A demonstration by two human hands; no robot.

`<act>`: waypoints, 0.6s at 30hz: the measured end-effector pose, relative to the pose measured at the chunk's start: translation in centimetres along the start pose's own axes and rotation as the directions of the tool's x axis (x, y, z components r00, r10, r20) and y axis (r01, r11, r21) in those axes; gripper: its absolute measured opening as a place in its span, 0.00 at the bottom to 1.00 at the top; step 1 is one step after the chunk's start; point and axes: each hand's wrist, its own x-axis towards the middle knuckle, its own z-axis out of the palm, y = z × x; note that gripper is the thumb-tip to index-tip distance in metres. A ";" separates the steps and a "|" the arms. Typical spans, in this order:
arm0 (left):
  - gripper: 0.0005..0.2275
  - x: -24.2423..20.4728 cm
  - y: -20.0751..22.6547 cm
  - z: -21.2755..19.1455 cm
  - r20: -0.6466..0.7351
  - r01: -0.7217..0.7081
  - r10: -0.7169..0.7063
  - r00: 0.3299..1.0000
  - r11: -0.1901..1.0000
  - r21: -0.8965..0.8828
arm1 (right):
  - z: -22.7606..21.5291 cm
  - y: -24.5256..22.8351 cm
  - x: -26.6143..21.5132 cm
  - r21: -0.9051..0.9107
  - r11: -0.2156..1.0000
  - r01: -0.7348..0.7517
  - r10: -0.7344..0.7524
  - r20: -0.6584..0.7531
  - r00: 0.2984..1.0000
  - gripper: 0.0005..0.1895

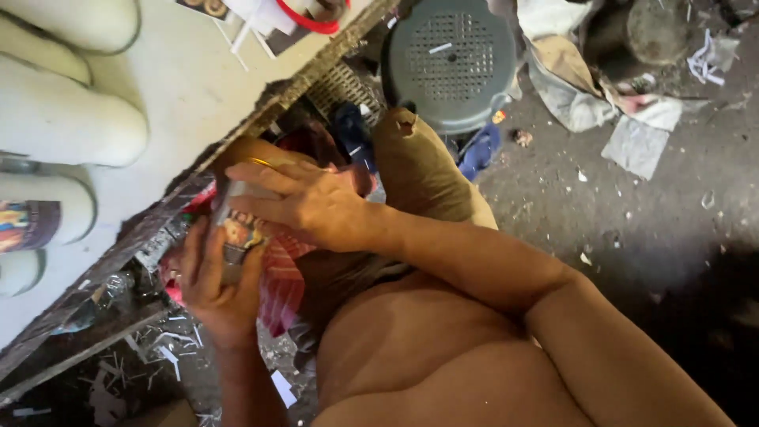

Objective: Assembling religious candles by applying decorative labels, trimming wicks with scissors, and fitting gold rings onto the glass jars.

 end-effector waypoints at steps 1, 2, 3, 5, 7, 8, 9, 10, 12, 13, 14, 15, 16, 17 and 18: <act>0.25 0.5 0.5 0.1 -0.009 -0.004 0.004 1.000 1.000 0.005 | -0.1 0.0 -0.1 0.001 1.000 0.011 -0.011 -0.002 1.000 0.14; 0.25 0.9 1.2 0.2 -0.028 0.008 -0.008 1.000 1.000 0.001 | -0.2 0.1 0.0 0.012 1.000 0.007 -0.007 -0.007 1.000 0.14; 0.25 1.2 1.9 0.2 -0.047 0.019 -0.019 0.999 1.000 -0.003 | -0.3 0.1 0.0 0.023 1.000 0.004 -0.004 -0.012 1.000 0.14; 0.24 1.8 2.9 0.3 -0.072 0.021 -0.022 0.997 1.000 -0.016 | -0.5 0.3 0.2 0.014 0.999 0.040 -0.040 0.002 0.999 0.15; 0.23 1.6 3.2 0.2 -0.083 0.021 -0.023 0.996 0.999 -0.027 | -0.7 -0.1 0.1 0.008 0.998 0.065 -0.065 0.007 0.998 0.17; 0.23 1.4 2.9 0.3 -0.096 0.010 -0.014 0.995 0.999 -0.036 | -1.1 -0.3 0.1 0.011 0.999 0.050 -0.050 0.025 0.998 0.17; 0.23 1.3 2.8 0.5 -0.108 0.000 -0.004 0.994 0.999 -0.045 | -1.6 -0.6 0.2 0.014 0.999 0.035 -0.036 0.042 0.998 0.17; 0.23 1.2 2.7 0.3 -0.110 -0.004 -0.001 0.994 0.999 -0.042 | -1.2 -0.4 -0.1 0.014 0.999 0.039 -0.039 0.039 0.998 0.17; 0.23 1.3 2.6 0.3 -0.103 -0.020 0.015 0.995 0.998 -0.055 | -0.7 0.2 -0.6 0.004 1.000 0.030 -0.031 0.060 0.998 0.17; 0.23 1.2 2.4 0.4 -0.108 -0.026 0.020 0.994 0.998 -0.058 | -1.3 -0.1 -0.2 -0.002 0.999 0.035 -0.035 0.058 0.998 0.17; 0.23 1.0 2.2 0.3 -0.104 -0.023 0.017 0.994 0.998 -0.052 | -1.7 -0.5 0.2 0.006 1.000 0.029 -0.030 0.064 0.998 0.18; 0.24 0.8 1.9 0.3 -0.101 -0.019 0.015 0.995 0.999 -0.046 | -2.0 -1.0 0.6 0.013 1.000 0.024 -0.024 0.070 0.997 0.19; 0.24 0.6 1.5 0.3 -0.101 -0.020 0.015 0.995 0.999 -0.043 | -1.6 -0.7 0.3 0.015 1.000 0.025 -0.026 0.069 0.997 0.19; 0.24 0.3 1.0 0.4 -0.098 -0.029 0.025 0.995 0.999 -0.041 | -1.1 -0.4 0.0 0.024 0.999 0.026 -0.028 0.076 0.997 0.19; 0.24 0.1 0.6 0.7 -0.096 -0.037 0.033 0.995 0.998 -0.043 | -0.8 -0.1 -0.4 0.030 0.999 0.027 -0.029 0.086 0.996 0.20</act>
